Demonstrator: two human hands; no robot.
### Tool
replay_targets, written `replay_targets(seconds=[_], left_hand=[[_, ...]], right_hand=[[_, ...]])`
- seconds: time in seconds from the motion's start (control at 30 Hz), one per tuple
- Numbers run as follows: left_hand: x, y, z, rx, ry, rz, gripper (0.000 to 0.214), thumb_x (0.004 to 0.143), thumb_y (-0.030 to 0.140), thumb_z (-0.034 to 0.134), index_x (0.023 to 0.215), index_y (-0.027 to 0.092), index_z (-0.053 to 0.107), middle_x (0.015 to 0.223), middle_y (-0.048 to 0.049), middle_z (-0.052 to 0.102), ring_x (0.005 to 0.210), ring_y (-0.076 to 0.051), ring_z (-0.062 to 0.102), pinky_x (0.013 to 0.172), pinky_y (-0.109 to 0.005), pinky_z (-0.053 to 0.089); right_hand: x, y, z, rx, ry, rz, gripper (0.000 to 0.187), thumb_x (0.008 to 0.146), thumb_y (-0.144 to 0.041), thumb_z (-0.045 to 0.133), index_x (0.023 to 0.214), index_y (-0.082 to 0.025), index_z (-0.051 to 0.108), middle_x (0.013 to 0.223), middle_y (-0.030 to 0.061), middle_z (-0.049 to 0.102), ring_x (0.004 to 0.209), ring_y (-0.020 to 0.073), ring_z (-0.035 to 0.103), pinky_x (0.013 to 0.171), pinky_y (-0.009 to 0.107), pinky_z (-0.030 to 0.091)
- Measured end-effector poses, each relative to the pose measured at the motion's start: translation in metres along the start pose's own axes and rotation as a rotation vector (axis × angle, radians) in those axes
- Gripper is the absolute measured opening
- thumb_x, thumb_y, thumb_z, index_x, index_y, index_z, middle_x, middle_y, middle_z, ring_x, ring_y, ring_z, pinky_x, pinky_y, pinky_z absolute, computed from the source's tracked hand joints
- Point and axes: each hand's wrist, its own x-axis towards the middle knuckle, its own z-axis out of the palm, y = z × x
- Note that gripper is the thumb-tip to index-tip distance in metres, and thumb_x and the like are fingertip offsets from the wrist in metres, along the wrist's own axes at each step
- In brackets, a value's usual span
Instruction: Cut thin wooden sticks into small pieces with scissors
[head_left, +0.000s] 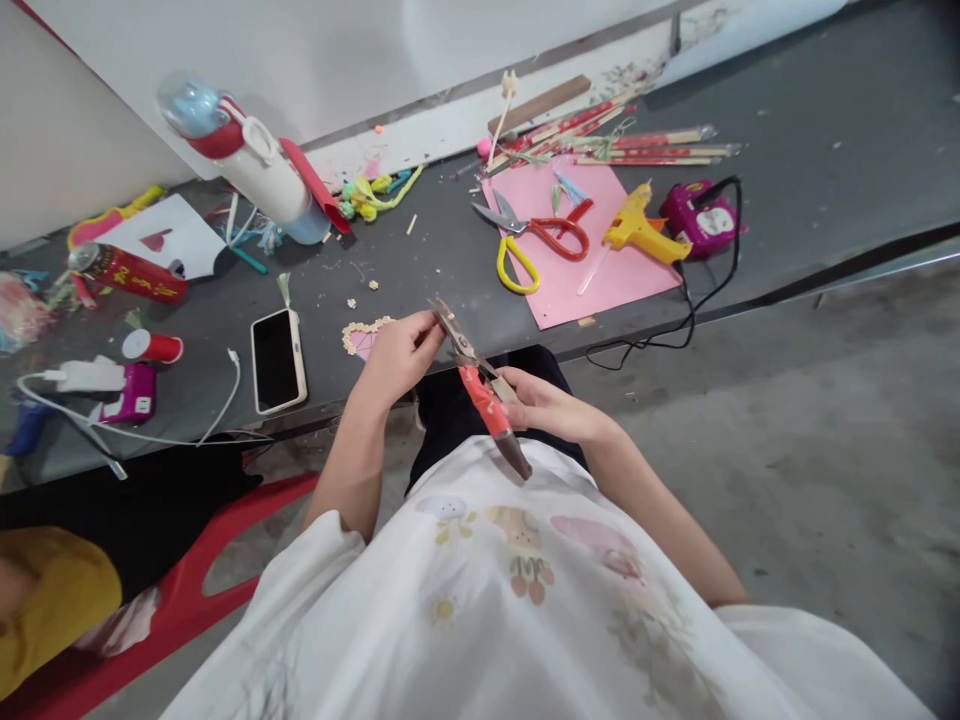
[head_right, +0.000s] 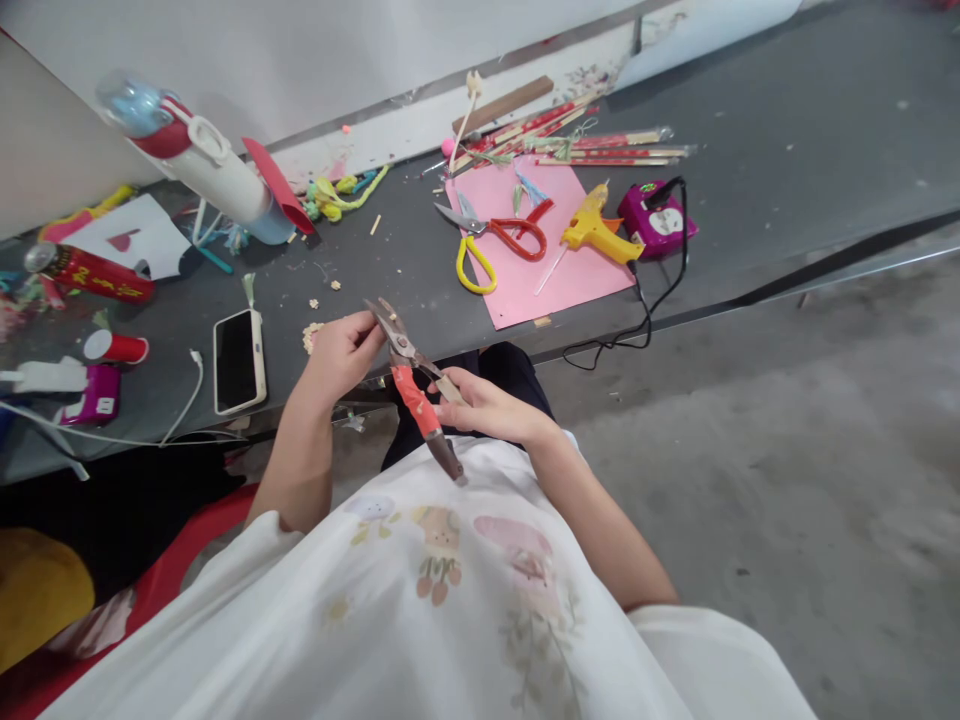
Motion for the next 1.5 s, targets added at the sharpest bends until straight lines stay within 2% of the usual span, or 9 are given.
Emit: replay_targets(seconds=[0.17,0.33,0.63,0.87,1.07,1.5], left_hand=[[-0.0001,0.0009,-0.0012,-0.001,0.005,-0.006,0.034,0.089,0.041,0.042,0.071,0.017,0.058,0.058,0.0019,0.050,0.058,-0.011,0.043,0.056,-0.024,0.032],[-0.0001,-0.0003,-0.0029,0.013,-0.037,0.014,0.035,0.090,0.041,0.041,0.077,0.017,0.061,0.062,0.0004,0.056,0.060,-0.012,0.047,0.058,-0.024,0.033],[0.0009,-0.0001,-0.0033,0.025,-0.061,0.045,0.037,0.092,0.041,0.038,0.080,0.016,0.062,0.068,-0.0021,0.061,0.063,-0.014,0.052,0.058,-0.025,0.033],[0.0009,-0.0008,-0.0021,0.036,-0.047,0.042,0.034,0.090,0.040,0.041,0.074,0.016,0.059,0.060,0.0003,0.055,0.058,-0.012,0.048,0.056,-0.024,0.031],[0.0025,-0.0012,-0.0005,0.010,-0.073,0.037,0.032,0.090,0.037,0.041,0.074,0.016,0.059,0.064,-0.0002,0.056,0.060,-0.012,0.048,0.057,-0.025,0.031],[0.0040,-0.0017,0.0017,0.010,-0.076,0.014,0.030,0.089,0.036,0.041,0.070,0.017,0.055,0.059,0.0017,0.050,0.057,-0.011,0.042,0.055,-0.025,0.029]], right_hand=[[0.0009,0.0036,-0.0006,-0.032,0.040,-0.016,0.043,0.078,-0.045,0.070,0.103,-0.019,0.048,0.085,-0.0011,0.046,0.074,0.0108,0.046,0.066,0.023,0.041],[0.0010,0.0035,-0.0025,-0.077,0.061,-0.018,0.046,0.077,-0.046,0.071,0.105,-0.019,0.049,0.087,0.0000,0.050,0.076,0.0118,0.049,0.071,0.026,0.044],[0.0021,0.0037,-0.0034,-0.072,0.030,-0.024,0.043,0.079,-0.045,0.069,0.103,-0.018,0.046,0.083,-0.0012,0.046,0.073,0.0108,0.045,0.068,0.025,0.042],[0.0021,-0.0025,-0.0010,-0.031,0.029,-0.004,0.043,0.076,-0.042,0.071,0.101,-0.018,0.046,0.083,-0.0018,0.045,0.071,0.0102,0.045,0.065,0.024,0.041],[0.0045,-0.0038,-0.0025,0.045,0.009,0.026,0.033,0.079,-0.037,0.066,0.098,-0.018,0.046,0.071,-0.0060,0.041,0.055,0.0065,0.035,0.049,0.022,0.028],[0.0054,-0.0042,-0.0026,0.058,0.024,0.039,0.027,0.080,-0.031,0.063,0.095,-0.017,0.046,0.069,-0.0067,0.041,0.054,0.0052,0.035,0.047,0.021,0.026]])
